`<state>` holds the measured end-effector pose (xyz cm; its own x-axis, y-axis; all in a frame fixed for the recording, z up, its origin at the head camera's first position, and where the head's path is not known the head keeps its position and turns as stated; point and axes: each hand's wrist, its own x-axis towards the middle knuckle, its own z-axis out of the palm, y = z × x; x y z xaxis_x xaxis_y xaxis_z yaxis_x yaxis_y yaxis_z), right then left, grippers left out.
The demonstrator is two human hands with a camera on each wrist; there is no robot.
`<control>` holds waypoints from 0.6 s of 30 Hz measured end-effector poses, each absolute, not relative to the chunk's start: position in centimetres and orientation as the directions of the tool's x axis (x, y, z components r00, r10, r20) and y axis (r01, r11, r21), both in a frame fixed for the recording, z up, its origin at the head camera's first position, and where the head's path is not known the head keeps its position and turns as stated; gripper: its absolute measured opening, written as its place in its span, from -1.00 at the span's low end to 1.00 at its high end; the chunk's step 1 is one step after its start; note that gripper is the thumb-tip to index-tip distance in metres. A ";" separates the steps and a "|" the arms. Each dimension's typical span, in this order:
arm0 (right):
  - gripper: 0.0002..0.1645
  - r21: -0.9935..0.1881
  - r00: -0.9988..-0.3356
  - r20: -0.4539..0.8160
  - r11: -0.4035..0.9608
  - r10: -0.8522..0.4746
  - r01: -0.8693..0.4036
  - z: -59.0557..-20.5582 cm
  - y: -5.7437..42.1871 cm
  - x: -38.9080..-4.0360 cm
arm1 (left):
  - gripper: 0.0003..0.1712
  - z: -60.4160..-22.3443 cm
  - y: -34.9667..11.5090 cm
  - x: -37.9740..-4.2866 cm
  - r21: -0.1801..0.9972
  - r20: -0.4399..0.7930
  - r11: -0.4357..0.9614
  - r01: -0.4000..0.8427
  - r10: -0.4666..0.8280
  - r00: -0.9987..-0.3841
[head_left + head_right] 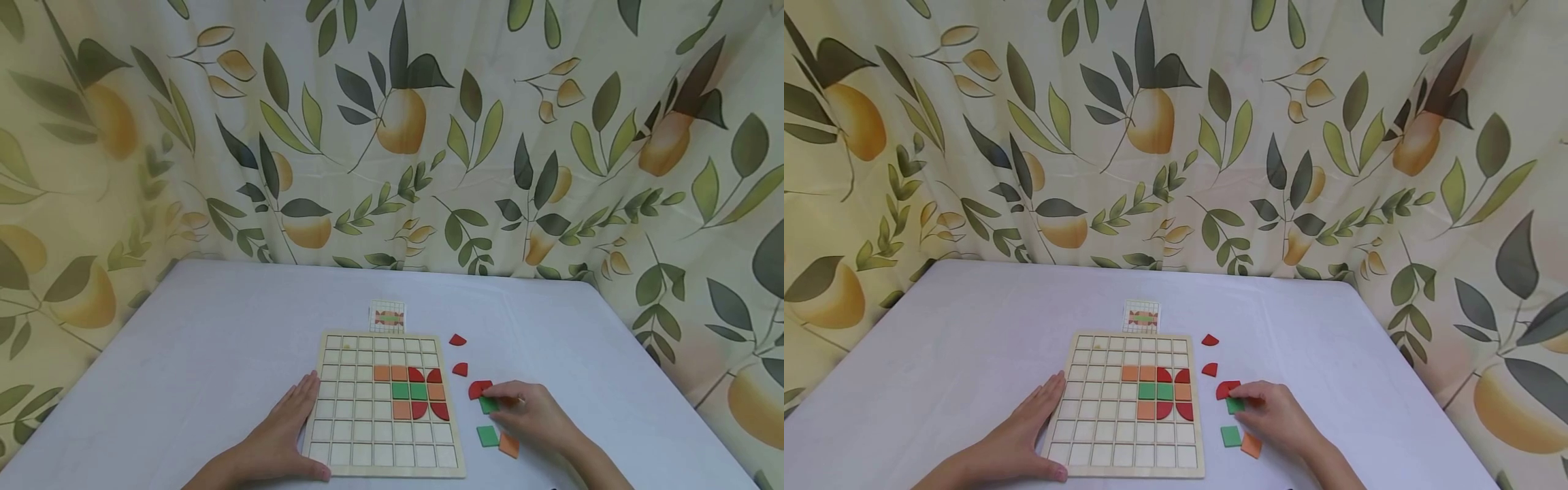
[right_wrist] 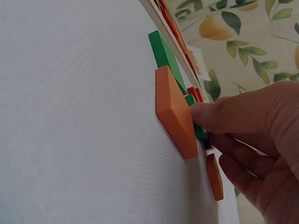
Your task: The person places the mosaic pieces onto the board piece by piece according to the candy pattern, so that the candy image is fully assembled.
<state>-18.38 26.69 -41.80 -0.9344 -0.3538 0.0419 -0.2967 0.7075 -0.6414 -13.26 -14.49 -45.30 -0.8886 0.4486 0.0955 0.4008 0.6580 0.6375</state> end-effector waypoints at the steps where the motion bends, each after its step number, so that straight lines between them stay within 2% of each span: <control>1: -0.66 -0.636 -0.934 0.039 0.713 -0.354 -0.297 -41.8 26.6 -18.3 | 0.52 -45.3 -14.5 -13.3 0.636 0.095 0.659 0.401 0.448 -0.889; 18: -0.65 -0.640 -0.950 -0.024 0.734 -0.312 -0.225 -41.8 27.2 -18.3 | 0.51 -45.3 -14.5 -13.3 0.618 0.115 0.662 0.424 0.457 -0.882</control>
<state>-18.35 27.18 -41.78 -0.9499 -0.3117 -0.0237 -0.2251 0.7343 -0.6404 -13.28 -14.47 -45.32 -0.8820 0.4571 0.1147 0.4236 0.6624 0.6179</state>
